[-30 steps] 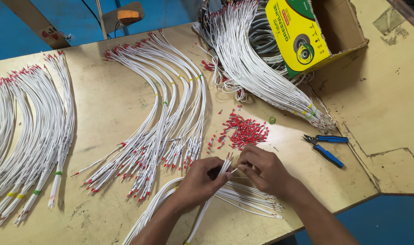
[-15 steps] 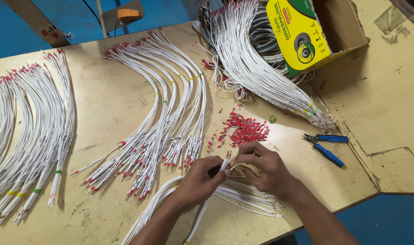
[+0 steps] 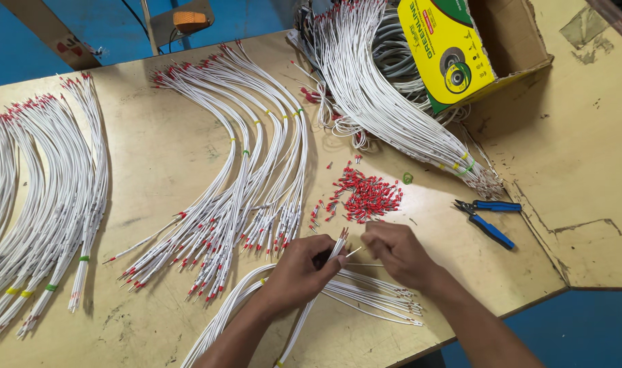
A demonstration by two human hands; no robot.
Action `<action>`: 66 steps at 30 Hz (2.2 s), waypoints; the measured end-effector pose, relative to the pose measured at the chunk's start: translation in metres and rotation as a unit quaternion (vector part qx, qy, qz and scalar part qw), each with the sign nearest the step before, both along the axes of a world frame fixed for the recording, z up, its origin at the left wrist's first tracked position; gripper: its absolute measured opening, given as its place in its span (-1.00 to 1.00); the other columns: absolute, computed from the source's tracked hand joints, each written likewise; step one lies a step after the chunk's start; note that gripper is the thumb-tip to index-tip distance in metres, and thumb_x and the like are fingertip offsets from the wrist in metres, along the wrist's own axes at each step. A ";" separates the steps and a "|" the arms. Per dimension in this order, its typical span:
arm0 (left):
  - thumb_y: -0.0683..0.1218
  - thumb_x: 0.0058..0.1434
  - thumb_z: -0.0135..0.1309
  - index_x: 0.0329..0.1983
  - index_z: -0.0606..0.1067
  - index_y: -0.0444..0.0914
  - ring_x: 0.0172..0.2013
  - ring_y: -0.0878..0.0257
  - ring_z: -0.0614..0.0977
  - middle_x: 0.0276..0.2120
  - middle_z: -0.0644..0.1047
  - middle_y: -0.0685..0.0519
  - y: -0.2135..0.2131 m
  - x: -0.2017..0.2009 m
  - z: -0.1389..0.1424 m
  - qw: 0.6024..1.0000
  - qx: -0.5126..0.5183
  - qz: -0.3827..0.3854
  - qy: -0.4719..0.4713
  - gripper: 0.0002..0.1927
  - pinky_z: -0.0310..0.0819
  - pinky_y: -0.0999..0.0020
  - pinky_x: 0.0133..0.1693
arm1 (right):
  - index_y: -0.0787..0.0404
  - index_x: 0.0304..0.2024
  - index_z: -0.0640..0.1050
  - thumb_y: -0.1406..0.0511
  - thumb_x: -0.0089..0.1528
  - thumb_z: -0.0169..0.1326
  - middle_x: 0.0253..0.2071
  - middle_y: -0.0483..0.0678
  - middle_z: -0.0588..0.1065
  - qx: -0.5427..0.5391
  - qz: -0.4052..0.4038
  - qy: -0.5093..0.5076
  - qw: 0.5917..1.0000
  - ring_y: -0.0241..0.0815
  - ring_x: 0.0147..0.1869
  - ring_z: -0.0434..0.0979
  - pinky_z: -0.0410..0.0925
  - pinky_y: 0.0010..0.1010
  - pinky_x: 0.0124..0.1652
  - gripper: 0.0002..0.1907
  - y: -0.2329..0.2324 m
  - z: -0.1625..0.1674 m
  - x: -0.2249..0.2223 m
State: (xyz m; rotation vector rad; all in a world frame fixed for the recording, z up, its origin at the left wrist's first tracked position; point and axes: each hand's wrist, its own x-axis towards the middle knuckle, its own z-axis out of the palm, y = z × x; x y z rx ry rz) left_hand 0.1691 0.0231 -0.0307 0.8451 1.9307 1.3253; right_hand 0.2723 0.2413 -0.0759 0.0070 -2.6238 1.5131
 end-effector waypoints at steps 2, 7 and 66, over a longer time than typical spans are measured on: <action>-0.08 0.26 0.16 -0.34 0.54 -0.37 -0.56 0.34 0.32 -0.62 0.37 0.06 -0.001 0.000 -0.002 1.000 -0.001 0.000 -0.008 -0.78 0.23 0.30 -0.49 | 0.28 -0.34 0.45 0.34 0.38 0.05 -0.43 -0.05 0.39 0.013 -0.022 0.041 0.999 -0.25 -0.39 0.34 0.29 -0.38 -0.36 -0.81 0.000 0.006 0.001; -0.09 0.29 0.12 -0.34 0.52 -0.37 -0.55 0.35 0.30 -0.62 0.35 0.07 -0.001 -0.001 -0.008 0.999 0.007 -0.001 -0.031 -0.79 0.20 0.29 -0.48 | 0.25 -0.16 0.55 0.42 0.14 0.23 -0.22 -0.04 0.46 -0.037 0.022 0.094 0.995 -0.30 -0.33 0.47 0.35 -0.49 -0.43 -0.79 -0.007 0.025 0.000; -0.12 0.14 0.24 -0.37 0.57 -0.33 -0.54 0.28 0.53 -0.53 0.54 0.00 0.002 0.004 0.000 1.000 -0.004 0.014 0.027 -0.85 0.41 0.29 -0.44 | 0.25 -0.36 0.48 0.35 0.35 -0.02 -0.47 -0.22 0.42 -0.101 -0.013 0.010 0.995 -0.45 -0.40 0.33 0.29 -0.50 -0.39 -0.82 0.005 0.000 0.001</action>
